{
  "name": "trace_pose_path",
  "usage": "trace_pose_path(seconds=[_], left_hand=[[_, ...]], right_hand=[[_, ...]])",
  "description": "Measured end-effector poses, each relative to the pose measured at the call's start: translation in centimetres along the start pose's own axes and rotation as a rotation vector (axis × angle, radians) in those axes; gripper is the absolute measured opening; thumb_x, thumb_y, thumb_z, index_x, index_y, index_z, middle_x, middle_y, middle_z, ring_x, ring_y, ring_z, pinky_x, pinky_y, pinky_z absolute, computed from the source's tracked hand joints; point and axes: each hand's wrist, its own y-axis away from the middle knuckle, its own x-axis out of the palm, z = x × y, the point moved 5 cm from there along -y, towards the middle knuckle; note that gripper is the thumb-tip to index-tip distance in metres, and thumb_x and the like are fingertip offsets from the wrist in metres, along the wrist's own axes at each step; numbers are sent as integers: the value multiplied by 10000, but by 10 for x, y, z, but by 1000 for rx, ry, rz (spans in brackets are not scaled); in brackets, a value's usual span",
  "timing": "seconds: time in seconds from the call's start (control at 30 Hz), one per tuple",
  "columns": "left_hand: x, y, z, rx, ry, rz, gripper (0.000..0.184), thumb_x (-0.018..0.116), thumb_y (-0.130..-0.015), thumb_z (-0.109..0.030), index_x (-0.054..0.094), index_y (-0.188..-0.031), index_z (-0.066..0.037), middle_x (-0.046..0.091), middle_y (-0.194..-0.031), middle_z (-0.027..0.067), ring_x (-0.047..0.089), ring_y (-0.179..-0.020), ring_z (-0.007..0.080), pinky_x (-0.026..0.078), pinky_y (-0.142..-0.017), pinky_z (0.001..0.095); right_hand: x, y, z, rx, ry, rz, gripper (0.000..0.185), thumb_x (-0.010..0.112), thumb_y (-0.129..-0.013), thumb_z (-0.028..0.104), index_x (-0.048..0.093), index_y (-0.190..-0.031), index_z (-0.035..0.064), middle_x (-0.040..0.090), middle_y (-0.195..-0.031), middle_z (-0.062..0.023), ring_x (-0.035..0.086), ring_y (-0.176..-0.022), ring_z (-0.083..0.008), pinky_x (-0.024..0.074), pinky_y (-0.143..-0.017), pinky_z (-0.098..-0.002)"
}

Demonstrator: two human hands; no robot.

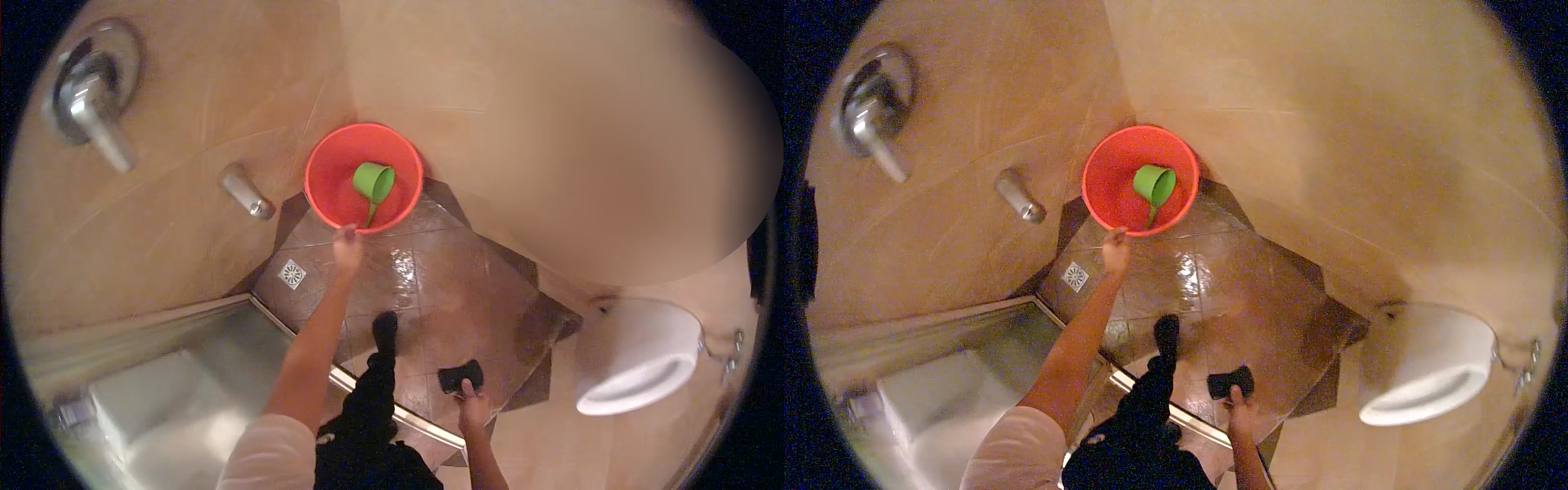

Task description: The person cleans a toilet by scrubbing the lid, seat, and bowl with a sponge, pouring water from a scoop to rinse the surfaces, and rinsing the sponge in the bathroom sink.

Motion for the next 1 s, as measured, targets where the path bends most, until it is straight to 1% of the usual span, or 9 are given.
trace_pose_path(seconds=[0.13, 0.2, 0.33, 0.43, 0.53, 0.63, 0.7, 0.8, 1.0], left_hand=[[90, -94, 89, -194, 47, 61, 478, 720, -728, -328, 604, -1012, 38, 641, -958, 194, 612, -916, 344, 472, -824, 390], [110, -111, 93, -539, -348, 228, 745, 723, -656, -524, 558, -1105, 47, 597, -1084, 235, 563, -1032, 384, 445, -887, 432], [170, -137, 215, -540, -598, 382, 941, 689, -597, -645, 478, -1224, 25, 522, -1205, 253, 499, -1125, 397, 422, -929, 450], [183, -164, 177, -231, -473, 372, 1050, 694, -547, -685, 409, -1298, -9, 461, -1273, 261, 456, -1171, 399, 395, -966, 441], [203, -180, 201, -166, -481, 394, 932, 663, -587, -622, 440, -1259, -16, 486, -1232, 248, 484, -1124, 379, 415, -919, 441], [217, -189, 236, -181, -543, 442, 815, 632, -627, -558, 471, -1221, -23, 510, -1192, 234, 512, -1077, 359, 435, -872, 441], [224, -188, 253, -205, -588, 468, 738, 611, -653, -515, 492, -1195, -28, 526, -1166, 225, 531, -1045, 346, 448, -840, 441], [229, -183, 265, -225, -629, 509, 625, 580, -693, -451, 523, -1156, -35, 551, -1126, 211, 559, -998, 327, 468, -793, 441], [216, -188, 247, -198, -1027, 502, 416, 517, -773, -324, 586, -1078, -50, 599, -1046, 183, 615, -904, 287, 508, -699, 441]], right_hand=[[17, -74, 7, 18, -67, -124, 330, 618, -861, 244, 517, -1116, 62, 589, -1000, -39, 579, -871, -155, 499, -700, -340], [27, -112, 8, -172, 49, -210, 329, 608, -871, 259, 527, -1119, 59, 585, -1007, -40, 558, -909, -162, 469, -779, -327], [152, -205, 97, -399, 354, -4, 304, 589, -868, 124, 540, -1134, -14, 575, -1077, -48, 516, -973, -138, 398, -895, -283], [267, -285, 151, -606, 326, 246, 318, 591, -861, 102, 520, -1151, -6, 590, -1091, -108, 567, -984, -202, 427, -904, -347], [337, -342, 163, -1260, 861, 168, 333, 598, -819, 93, 523, -1128, -6, 575, -1104, -176, 562, -1027, -306, 402, -943, -417], [368, -377, 139, -1119, 931, 282, 342, 575, -772, 79, 528, -1101, -1, 570, -1066, -218, 536, -1018, -380, 369, -955, -474], [363, -379, 140, -1167, 896, 179, 192, 568, -818, 87, 554, -985, -6, 578, -917, -205, 534, -844, -384, 402, -763, -448], [359, -387, 131, -1020, 951, 236, 321, 552, -742, 75, 527, -1054, 3, 567, -966, -199, 529, -915, -390, 383, -882, -472], [362, -379, 139, -1066, 996, 186, 299, 557, -747, 103, 532, -1036, 27, 557, -912, -209, 507, -891, -413, 381, -800, -500]])
